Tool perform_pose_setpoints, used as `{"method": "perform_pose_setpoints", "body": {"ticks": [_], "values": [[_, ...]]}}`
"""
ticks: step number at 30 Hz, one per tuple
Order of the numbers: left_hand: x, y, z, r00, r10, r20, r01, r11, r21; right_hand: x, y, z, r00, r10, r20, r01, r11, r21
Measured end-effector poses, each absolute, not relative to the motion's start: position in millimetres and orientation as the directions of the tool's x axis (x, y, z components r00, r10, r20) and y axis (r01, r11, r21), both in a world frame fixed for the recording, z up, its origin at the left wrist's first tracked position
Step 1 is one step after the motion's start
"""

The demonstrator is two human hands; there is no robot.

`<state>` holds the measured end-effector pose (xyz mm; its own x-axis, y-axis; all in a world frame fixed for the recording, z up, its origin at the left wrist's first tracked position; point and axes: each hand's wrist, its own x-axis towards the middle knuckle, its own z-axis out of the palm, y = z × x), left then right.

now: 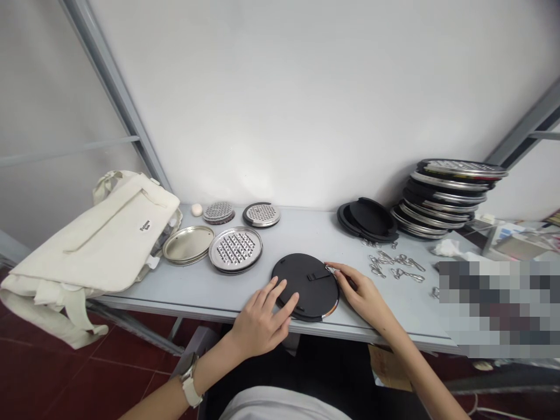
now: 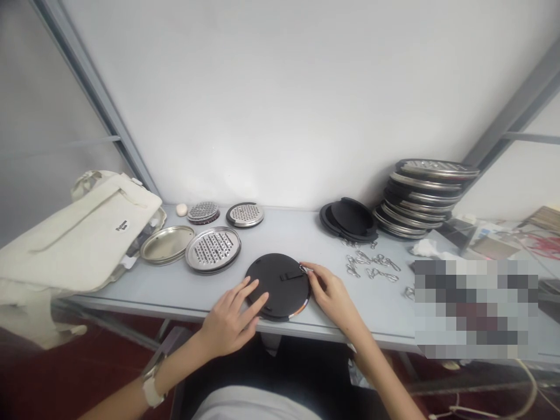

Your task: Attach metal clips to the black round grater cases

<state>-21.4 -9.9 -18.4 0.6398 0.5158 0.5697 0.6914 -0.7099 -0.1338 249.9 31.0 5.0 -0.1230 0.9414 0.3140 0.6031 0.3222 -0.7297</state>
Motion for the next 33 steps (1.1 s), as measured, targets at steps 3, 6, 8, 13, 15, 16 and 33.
{"method": "perform_pose_setpoints", "body": {"ticks": [3,6,8,13,15,16,33], "values": [[-21.2,-9.6,-18.6,0.639,0.516,0.571,0.691,-0.711,-0.132,250.4,32.2,3.0,-0.123,0.939,0.320,0.610,0.326,-0.722],[-20.8,-9.7,-18.5,0.639,0.512,0.574,0.689,-0.713,-0.130,250.3,32.8,2.6,-0.127,0.938,0.323,0.614,0.330,-0.717],[-20.6,-9.8,-18.4,0.636,0.512,0.576,0.690,-0.712,-0.129,249.8,32.3,4.0,-0.128,0.940,0.316,0.621,0.325,-0.714],[-21.1,-9.6,-18.2,0.635,0.509,0.581,0.692,-0.709,-0.134,248.4,28.5,10.4,-0.140,0.952,0.273,0.633,0.298,-0.715],[-21.4,-9.4,-17.8,0.636,0.508,0.581,0.691,-0.709,-0.137,248.2,27.6,11.6,-0.145,0.953,0.266,0.631,0.296,-0.717],[-21.5,-9.4,-17.6,0.637,0.508,0.580,0.691,-0.709,-0.138,248.2,27.4,11.6,-0.148,0.953,0.264,0.628,0.297,-0.720],[-21.4,-9.7,-18.6,0.638,0.514,0.574,0.692,-0.710,-0.134,246.4,26.7,12.9,-0.185,0.953,0.241,0.610,0.304,-0.732]]}}
